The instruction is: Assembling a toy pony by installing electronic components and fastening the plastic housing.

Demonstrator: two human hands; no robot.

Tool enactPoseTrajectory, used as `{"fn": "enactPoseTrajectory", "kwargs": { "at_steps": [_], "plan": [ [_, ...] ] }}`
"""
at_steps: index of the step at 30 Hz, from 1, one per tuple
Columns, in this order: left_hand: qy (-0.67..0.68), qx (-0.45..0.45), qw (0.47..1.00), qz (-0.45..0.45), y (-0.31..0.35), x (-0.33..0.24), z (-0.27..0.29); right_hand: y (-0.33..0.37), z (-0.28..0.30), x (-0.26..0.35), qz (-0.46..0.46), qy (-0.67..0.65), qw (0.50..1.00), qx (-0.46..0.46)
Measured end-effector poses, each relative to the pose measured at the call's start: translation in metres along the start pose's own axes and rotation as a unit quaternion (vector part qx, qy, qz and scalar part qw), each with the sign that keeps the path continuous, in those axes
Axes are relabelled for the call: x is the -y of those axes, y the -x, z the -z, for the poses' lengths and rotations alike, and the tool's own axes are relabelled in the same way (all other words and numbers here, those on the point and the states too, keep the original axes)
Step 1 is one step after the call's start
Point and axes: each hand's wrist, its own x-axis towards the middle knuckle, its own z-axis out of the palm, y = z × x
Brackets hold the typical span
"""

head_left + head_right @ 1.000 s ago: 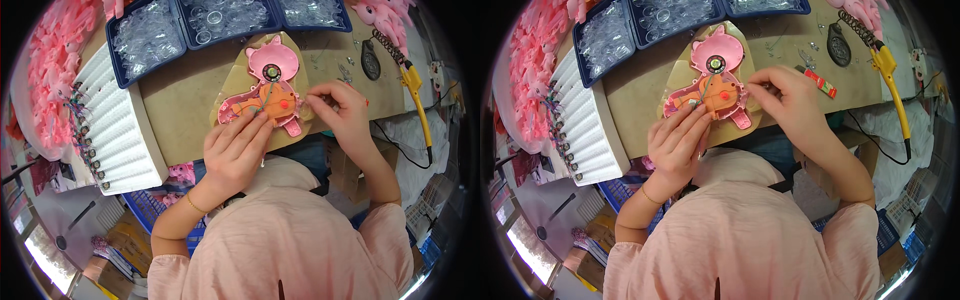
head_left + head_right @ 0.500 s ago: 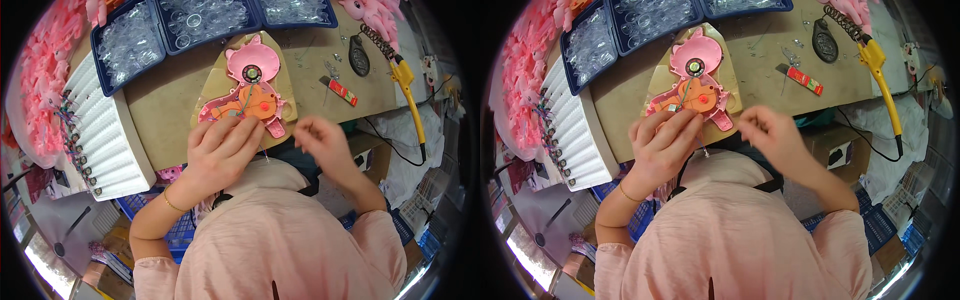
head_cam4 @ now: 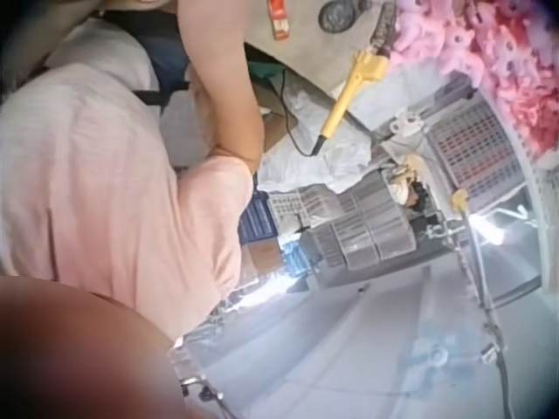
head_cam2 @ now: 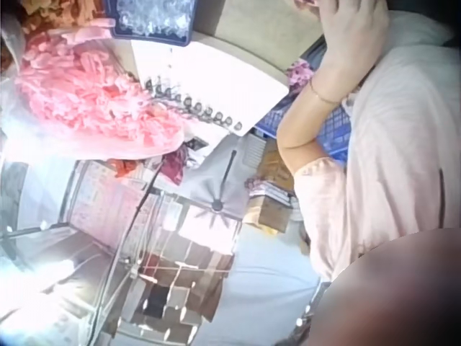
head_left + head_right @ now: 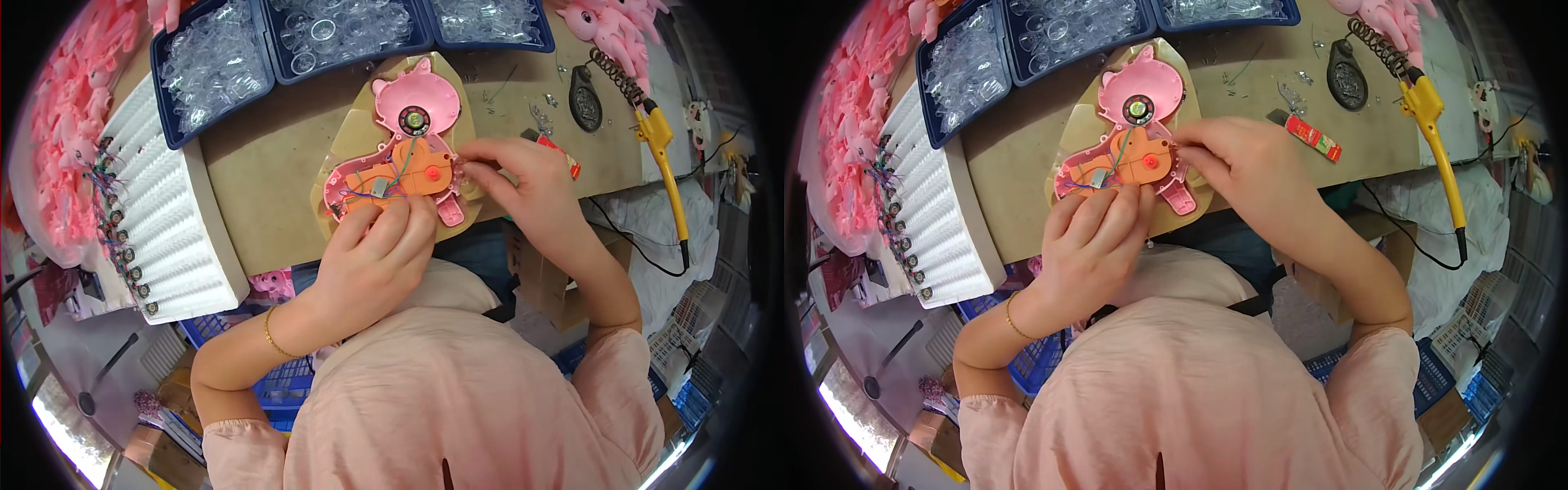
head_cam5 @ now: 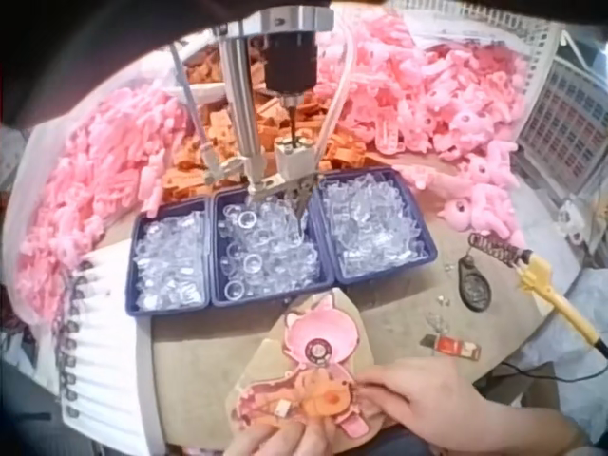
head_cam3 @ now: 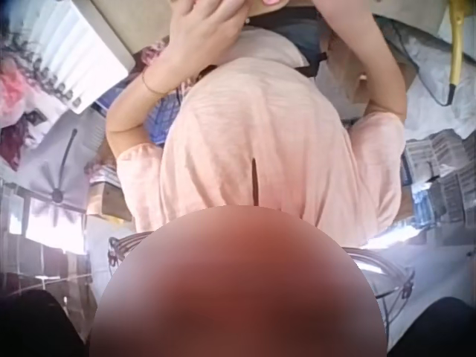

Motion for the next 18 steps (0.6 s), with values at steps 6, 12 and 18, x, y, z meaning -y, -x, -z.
{"fn": "enactPoseTrajectory", "kwargs": {
  "at_steps": [6, 12, 18],
  "plan": [
    [0.01, 0.012, 1.0, 0.008, -0.003, 0.0, 0.0, 0.002, -0.007, -0.016, 0.135, 0.087, 0.986, -0.046],
    [0.03, -0.006, 0.999, 0.017, -0.002, 0.001, -0.002, 0.001, -0.007, -0.007, 0.255, 0.221, 0.938, -0.073],
    [0.028, -0.008, 0.999, 0.02, 0.002, -0.002, -0.002, 0.005, -0.012, -0.005, 0.206, 0.231, 0.947, -0.091]
  ]
}}
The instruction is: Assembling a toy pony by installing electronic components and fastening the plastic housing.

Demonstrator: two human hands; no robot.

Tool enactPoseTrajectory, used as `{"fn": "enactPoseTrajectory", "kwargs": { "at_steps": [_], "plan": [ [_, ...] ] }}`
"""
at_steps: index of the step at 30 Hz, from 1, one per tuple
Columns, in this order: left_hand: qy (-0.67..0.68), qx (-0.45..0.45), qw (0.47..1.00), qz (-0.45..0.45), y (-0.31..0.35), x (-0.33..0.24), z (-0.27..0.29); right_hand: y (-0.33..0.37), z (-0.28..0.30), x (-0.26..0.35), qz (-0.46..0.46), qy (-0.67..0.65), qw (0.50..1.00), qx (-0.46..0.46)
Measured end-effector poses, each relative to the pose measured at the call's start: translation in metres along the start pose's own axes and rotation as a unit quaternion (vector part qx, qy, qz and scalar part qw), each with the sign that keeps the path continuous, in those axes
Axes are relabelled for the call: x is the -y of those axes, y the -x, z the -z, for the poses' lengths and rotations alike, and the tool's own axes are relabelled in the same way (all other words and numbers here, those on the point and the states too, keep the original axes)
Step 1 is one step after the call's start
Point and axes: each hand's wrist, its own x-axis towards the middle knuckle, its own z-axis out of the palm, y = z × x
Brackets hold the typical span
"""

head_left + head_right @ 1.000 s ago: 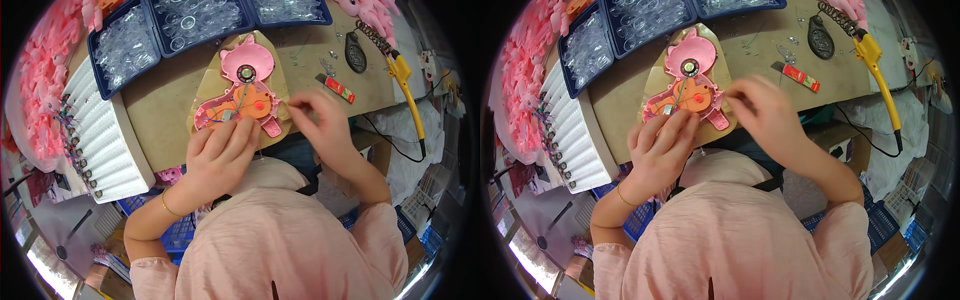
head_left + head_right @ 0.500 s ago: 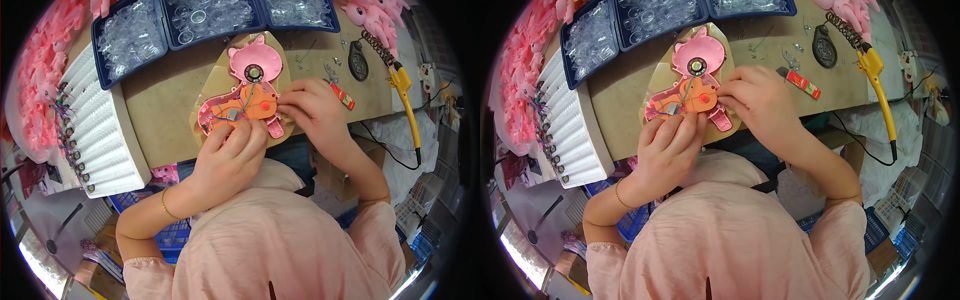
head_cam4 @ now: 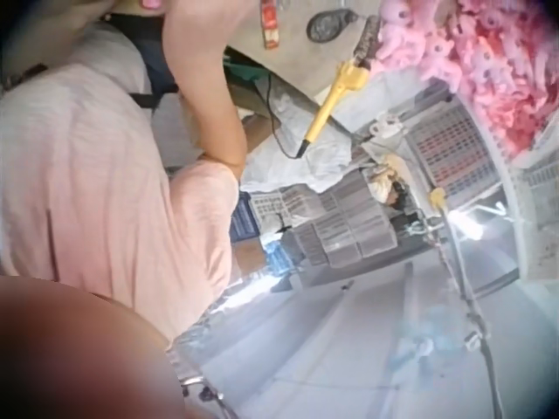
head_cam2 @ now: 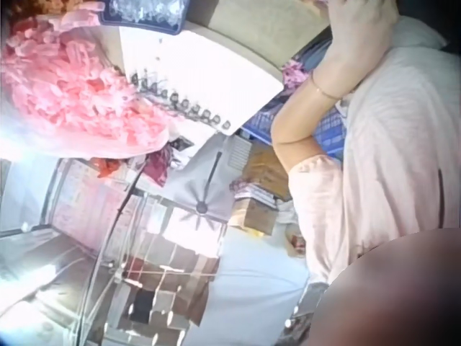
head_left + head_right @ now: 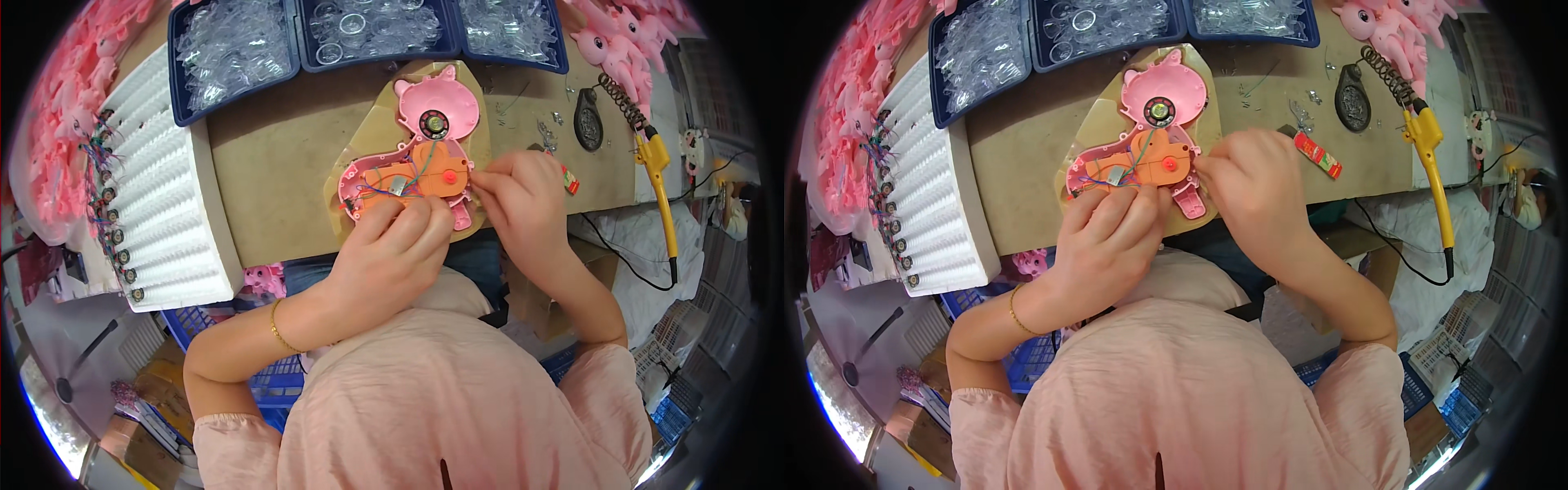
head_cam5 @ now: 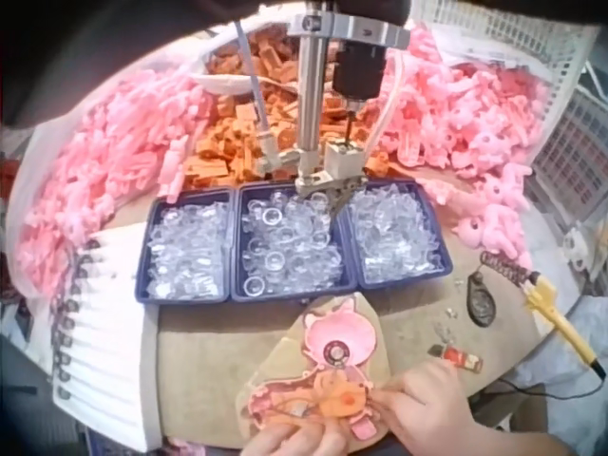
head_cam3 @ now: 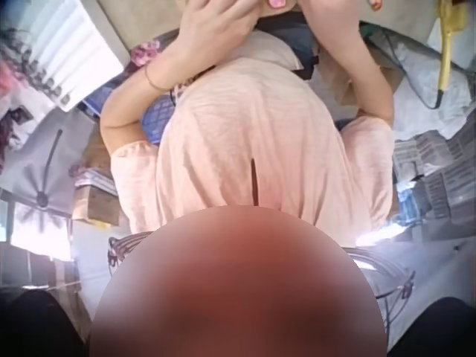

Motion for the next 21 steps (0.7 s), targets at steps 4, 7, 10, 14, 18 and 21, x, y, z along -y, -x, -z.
{"fn": "enactPoseTrajectory", "kwargs": {
  "at_steps": [4, 7, 10, 14, 18, 21],
  "plan": [
    [0.023, 0.049, 0.998, 0.024, 0.001, -0.005, 0.005, -0.003, 0.007, -0.001, 0.144, 0.075, 0.987, 0.013],
    [0.023, 0.043, 0.998, 0.026, 0.002, -0.006, 0.003, -0.003, 0.006, -0.006, 0.191, 0.083, 0.978, 0.019],
    [0.037, 0.038, 0.998, 0.021, -0.001, -0.007, 0.0, -0.005, 0.008, -0.016, 0.153, 0.037, 0.987, 0.034],
    [0.057, 0.034, 0.998, 0.014, -0.004, -0.003, -0.001, -0.024, 0.019, -0.016, 0.04, -0.013, 0.989, 0.144],
    [0.055, 0.016, 0.998, 0.018, 0.0, 0.006, 0.0, -0.047, 0.025, -0.004, 0.059, 0.034, 0.975, 0.209],
    [0.097, 0.009, 0.995, -0.008, 0.01, 0.011, 0.0, -0.052, 0.026, -0.004, 0.004, -0.098, 0.969, 0.227]
  ]
}}
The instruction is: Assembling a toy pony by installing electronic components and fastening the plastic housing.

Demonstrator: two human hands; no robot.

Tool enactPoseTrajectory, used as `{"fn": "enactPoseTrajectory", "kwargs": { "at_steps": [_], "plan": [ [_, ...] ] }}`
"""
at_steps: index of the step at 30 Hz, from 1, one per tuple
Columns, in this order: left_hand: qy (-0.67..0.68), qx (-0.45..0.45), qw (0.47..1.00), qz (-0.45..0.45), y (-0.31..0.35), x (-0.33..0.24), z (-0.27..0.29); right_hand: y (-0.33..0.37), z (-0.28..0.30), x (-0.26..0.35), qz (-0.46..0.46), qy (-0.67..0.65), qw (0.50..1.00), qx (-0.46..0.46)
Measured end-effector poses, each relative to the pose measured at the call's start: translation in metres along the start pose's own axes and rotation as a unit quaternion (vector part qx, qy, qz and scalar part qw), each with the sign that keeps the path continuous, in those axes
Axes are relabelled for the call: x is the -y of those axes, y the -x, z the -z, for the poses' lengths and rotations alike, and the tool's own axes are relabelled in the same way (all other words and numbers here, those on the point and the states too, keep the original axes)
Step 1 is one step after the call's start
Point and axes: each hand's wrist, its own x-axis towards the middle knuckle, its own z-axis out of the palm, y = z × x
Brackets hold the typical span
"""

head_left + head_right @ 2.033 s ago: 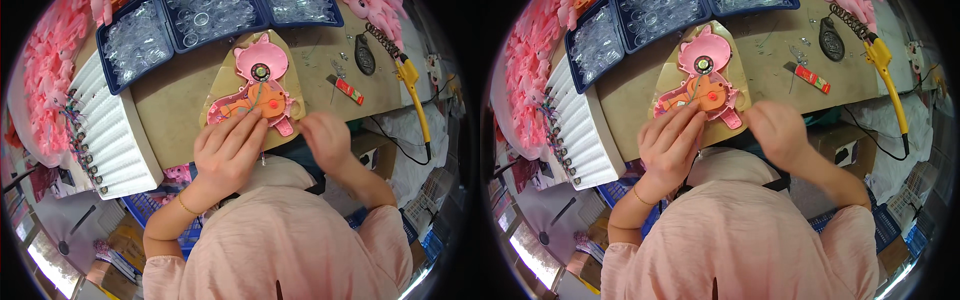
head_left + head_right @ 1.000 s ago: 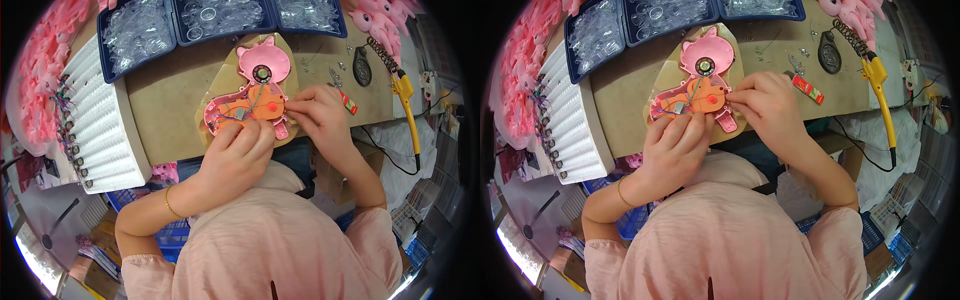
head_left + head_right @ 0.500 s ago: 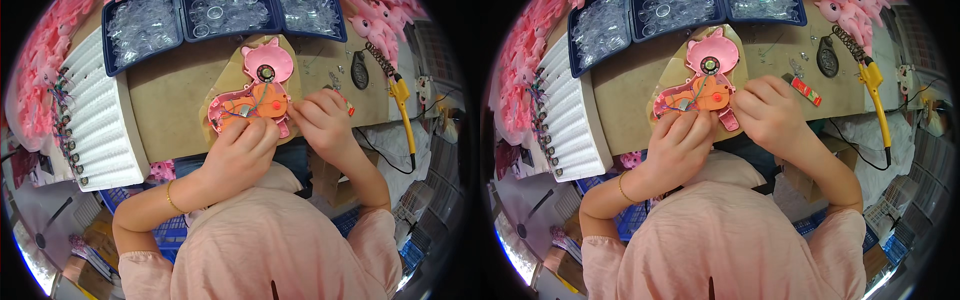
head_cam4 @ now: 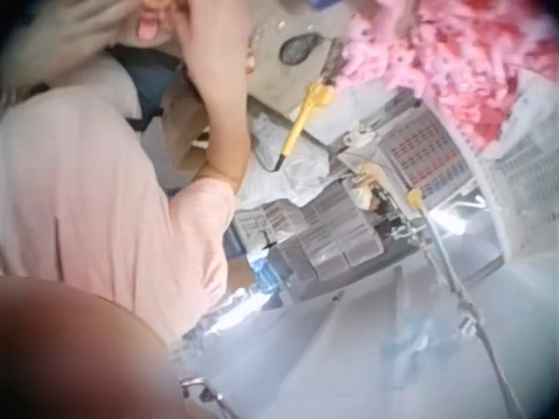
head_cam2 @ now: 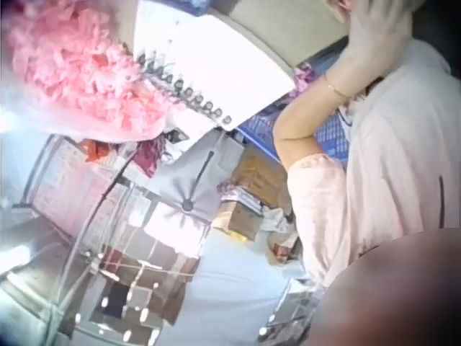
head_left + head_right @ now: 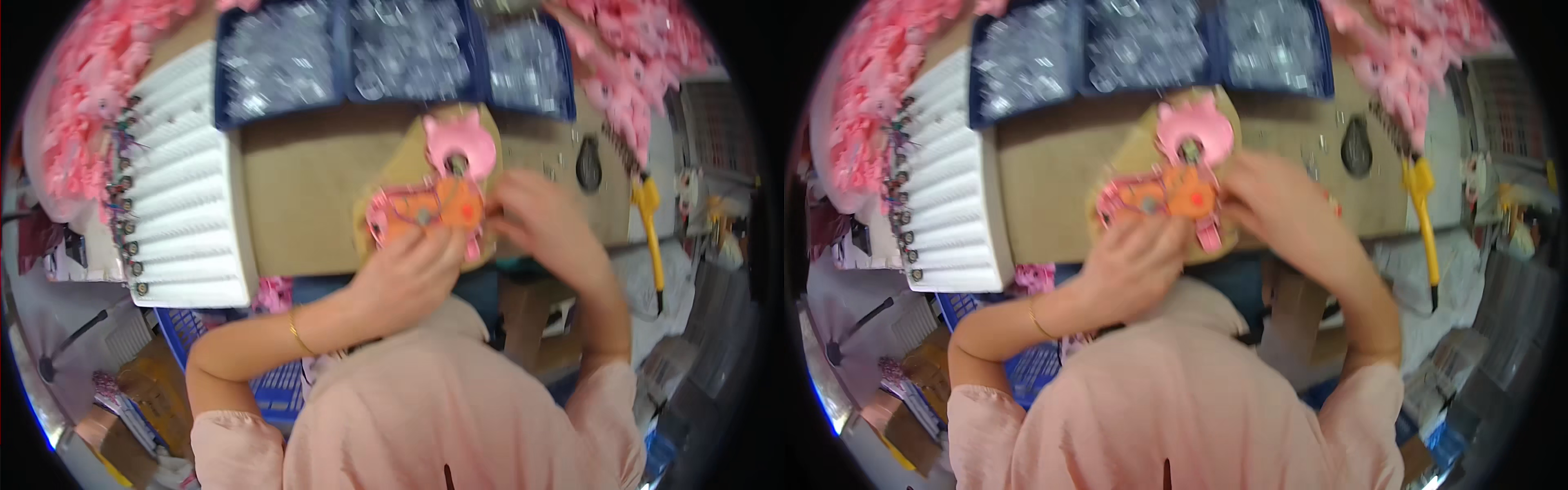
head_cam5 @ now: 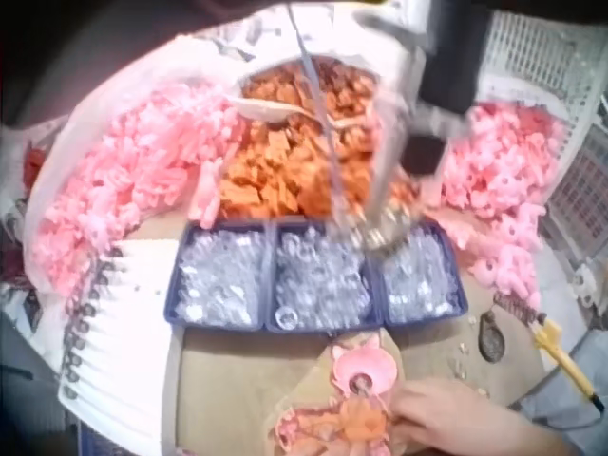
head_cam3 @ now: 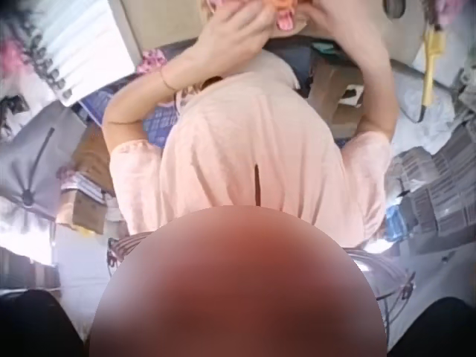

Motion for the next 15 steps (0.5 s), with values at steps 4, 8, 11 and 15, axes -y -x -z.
{"fn": "enactPoseTrajectory", "kwargs": {
  "at_steps": [4, 8, 11, 15],
  "plan": [
    [-0.015, -0.034, 0.999, 0.01, 0.008, -0.004, -0.01, -0.012, -0.013, 0.018, 0.036, -0.015, 0.991, -0.125],
    [0.051, -0.017, 0.998, 0.028, 0.011, -0.014, -0.007, -0.101, -0.025, 0.034, -0.021, 0.18, 0.965, -0.188],
    [0.112, -0.022, 0.992, 0.062, 0.004, -0.005, 0.015, -0.153, -0.04, -0.017, -0.084, 0.247, 0.948, -0.179],
    [0.043, -0.124, 0.953, 0.272, -0.011, 0.1, 0.062, -0.154, -0.038, -0.027, -0.065, 0.224, 0.957, -0.171]
  ]
}}
